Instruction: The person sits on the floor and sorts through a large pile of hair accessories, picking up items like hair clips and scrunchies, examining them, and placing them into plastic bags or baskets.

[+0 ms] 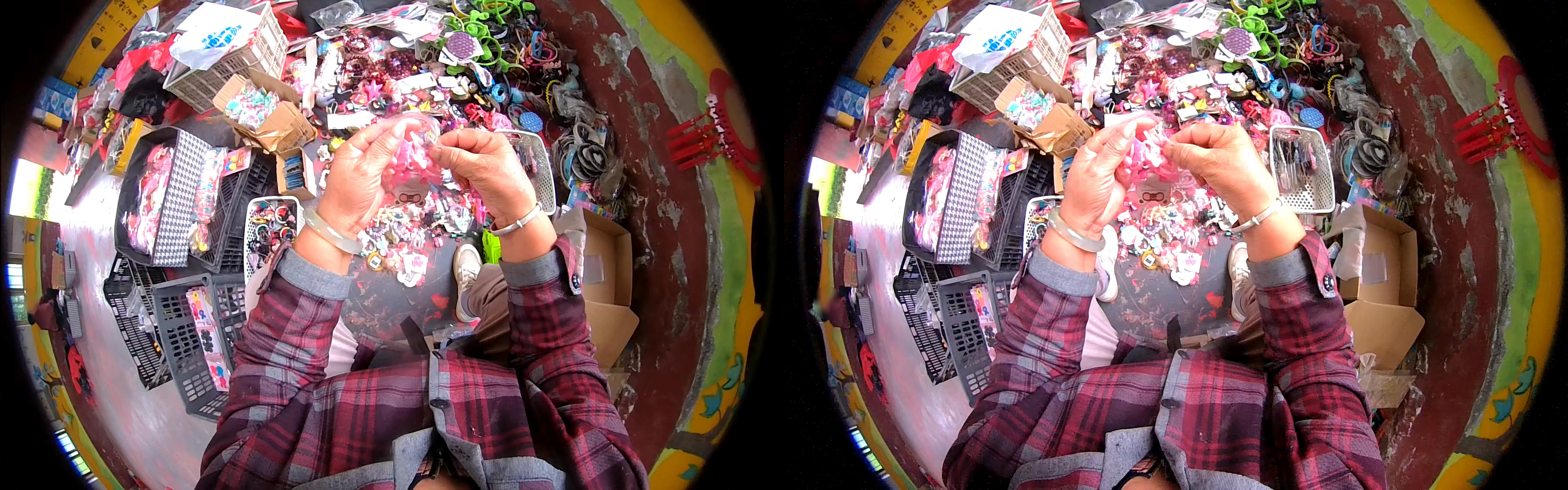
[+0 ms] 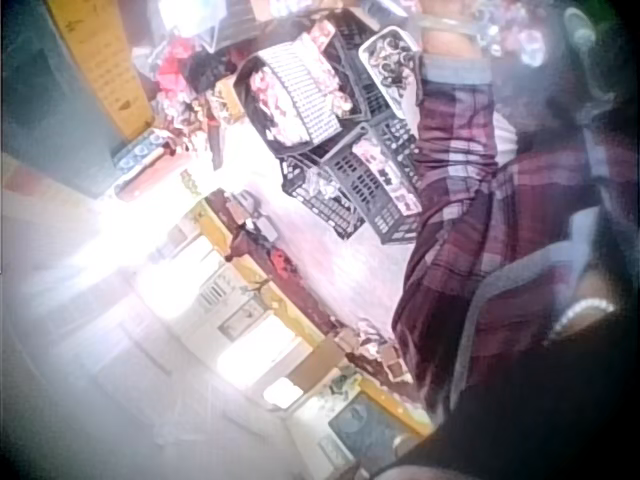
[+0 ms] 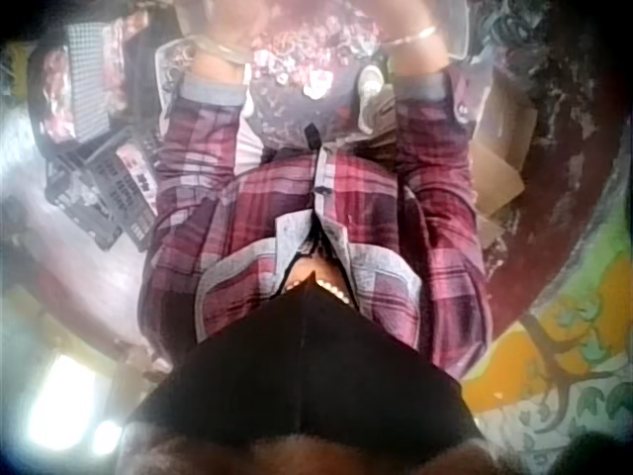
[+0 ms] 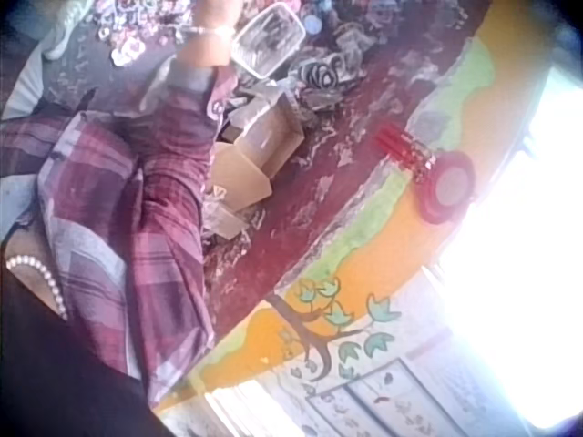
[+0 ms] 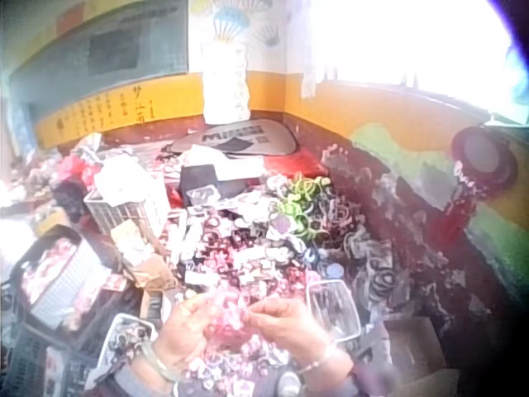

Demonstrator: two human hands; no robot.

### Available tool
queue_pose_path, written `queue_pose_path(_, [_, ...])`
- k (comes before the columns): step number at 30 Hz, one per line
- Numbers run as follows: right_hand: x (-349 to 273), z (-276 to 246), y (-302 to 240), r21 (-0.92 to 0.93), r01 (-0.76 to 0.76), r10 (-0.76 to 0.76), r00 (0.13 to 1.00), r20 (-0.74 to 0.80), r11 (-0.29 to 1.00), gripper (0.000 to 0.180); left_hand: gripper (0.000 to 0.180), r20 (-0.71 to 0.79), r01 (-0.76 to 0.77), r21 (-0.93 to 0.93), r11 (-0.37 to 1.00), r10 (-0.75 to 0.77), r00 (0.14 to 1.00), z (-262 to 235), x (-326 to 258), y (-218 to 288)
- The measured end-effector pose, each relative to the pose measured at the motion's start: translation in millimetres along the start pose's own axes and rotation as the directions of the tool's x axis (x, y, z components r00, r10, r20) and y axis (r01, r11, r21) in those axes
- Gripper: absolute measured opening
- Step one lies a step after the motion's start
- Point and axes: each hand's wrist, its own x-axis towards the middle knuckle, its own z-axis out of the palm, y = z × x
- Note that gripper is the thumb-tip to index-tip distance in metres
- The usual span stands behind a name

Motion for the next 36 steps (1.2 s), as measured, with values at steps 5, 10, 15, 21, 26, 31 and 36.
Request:
queue_pose_path(5, [-1.4, 5.8, -1.0, 0.019, 0.096, -0.094, 0.99, -0.109, 0.995, 0.012, 0.018, 0.1, 0.061, -0.055, 0.997, -0.055, 0.993, -7.0, -1.1, -0.5])
queue_pose_path(10, [-1.4, 7.2, 0.4, 0.031, 0.149, -0.142, 0.976, -0.165, 0.988, 0.014, 0.012, 0.028, 0.106, -0.019, 0.994, -0.105, 0.994, -13.2, -1.0, -2.5])
queue_pose_path(15, [-0.1, 4.0, -2.6, 0.045, -0.008, 0.011, 0.997, -0.072, 0.999, 0.018, 0.014, -0.065, 0.061, -0.017, 0.998, -0.062, 0.996, -18.1, 2.9, -8.3])
queue_pose_path(21, [1.1, 3.5, 1.2, -0.096, -0.122, 0.127, 0.991, 0.051, 0.988, 0.015, 0.013, -0.023, 0.109, -0.005, 0.994, -0.109, 0.994, -22.8, 2.9, -7.7])
queue_pose_path(26, [2.3, -2.2, 1.5, 0.033, -0.156, 0.152, 0.983, 0.103, 0.987, 0.011, 0.027, 0.009, 0.122, 0.003, 0.992, -0.122, 0.992, -20.1, 1.5, -5.1])
queue_pose_path(31, [8.3, -7.5, 15.1, -0.062, -0.136, 0.142, 0.986, 0.093, 0.989, 0.012, 0.03, 0.025, 0.157, -0.025, 0.987, -0.156, 0.987, -17.8, 1.9, -3.2])
queue_pose_path(36, [3.9, -6.4, 2.6, -0.174, -0.078, 0.093, 0.993, 0.078, 0.982, 0.02, 0.02, -0.038, 0.098, -0.053, 0.994, -0.1, 0.994, -19.2, 2.0, -3.4])
